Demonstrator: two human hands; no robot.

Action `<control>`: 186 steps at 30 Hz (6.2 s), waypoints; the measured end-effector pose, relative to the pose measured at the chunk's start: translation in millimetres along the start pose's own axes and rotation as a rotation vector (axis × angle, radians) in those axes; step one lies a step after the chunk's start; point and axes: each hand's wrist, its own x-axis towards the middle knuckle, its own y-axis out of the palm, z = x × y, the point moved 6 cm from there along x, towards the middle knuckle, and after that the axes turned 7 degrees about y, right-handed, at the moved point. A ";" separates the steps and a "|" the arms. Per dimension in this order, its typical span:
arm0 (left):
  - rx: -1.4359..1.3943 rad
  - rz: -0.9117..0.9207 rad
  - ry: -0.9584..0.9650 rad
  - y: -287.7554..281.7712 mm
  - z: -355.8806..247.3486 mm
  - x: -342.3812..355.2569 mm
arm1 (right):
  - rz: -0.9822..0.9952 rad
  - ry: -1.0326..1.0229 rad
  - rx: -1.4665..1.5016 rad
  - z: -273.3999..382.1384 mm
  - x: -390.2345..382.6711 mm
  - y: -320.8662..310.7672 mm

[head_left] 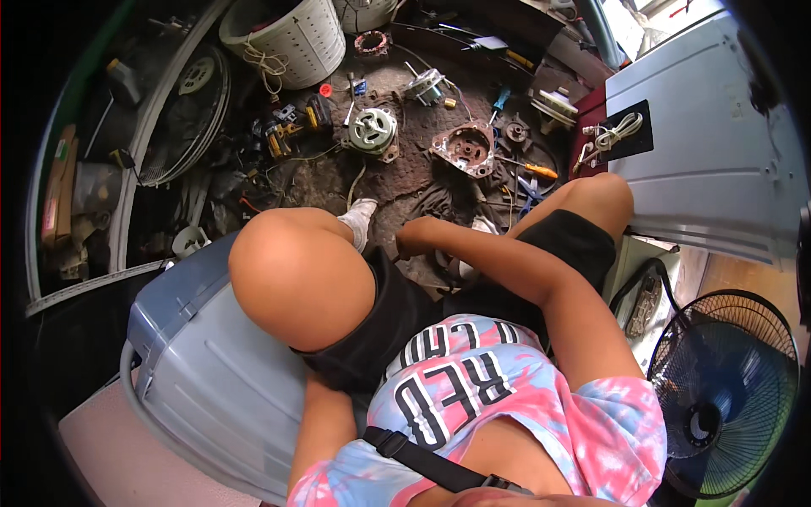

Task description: The person disassembles old electric motor components by separating the stator, rotor, and bracket, then assembles a motor by fitting the rotor and stator into the housing by hand.

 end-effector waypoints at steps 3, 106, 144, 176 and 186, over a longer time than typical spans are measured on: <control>-0.036 0.014 0.021 6.0 -6.4 2.5 | 0.033 -0.021 0.057 -4.5 4.6 2.0; 0.814 -0.157 -0.066 90.2 56.0 184.3 | -0.961 0.444 0.884 -203.5 62.9 -118.1; -0.974 -0.949 0.066 -81.6 64.0 291.5 | -1.241 0.175 1.397 -256.2 85.4 -64.3; -0.871 -1.342 -0.107 -112.6 87.8 303.8 | -1.168 0.058 1.287 -240.6 110.8 -93.7; -0.451 -1.326 -0.236 -110.5 94.7 308.7 | -0.750 0.068 1.466 -236.1 108.1 -130.0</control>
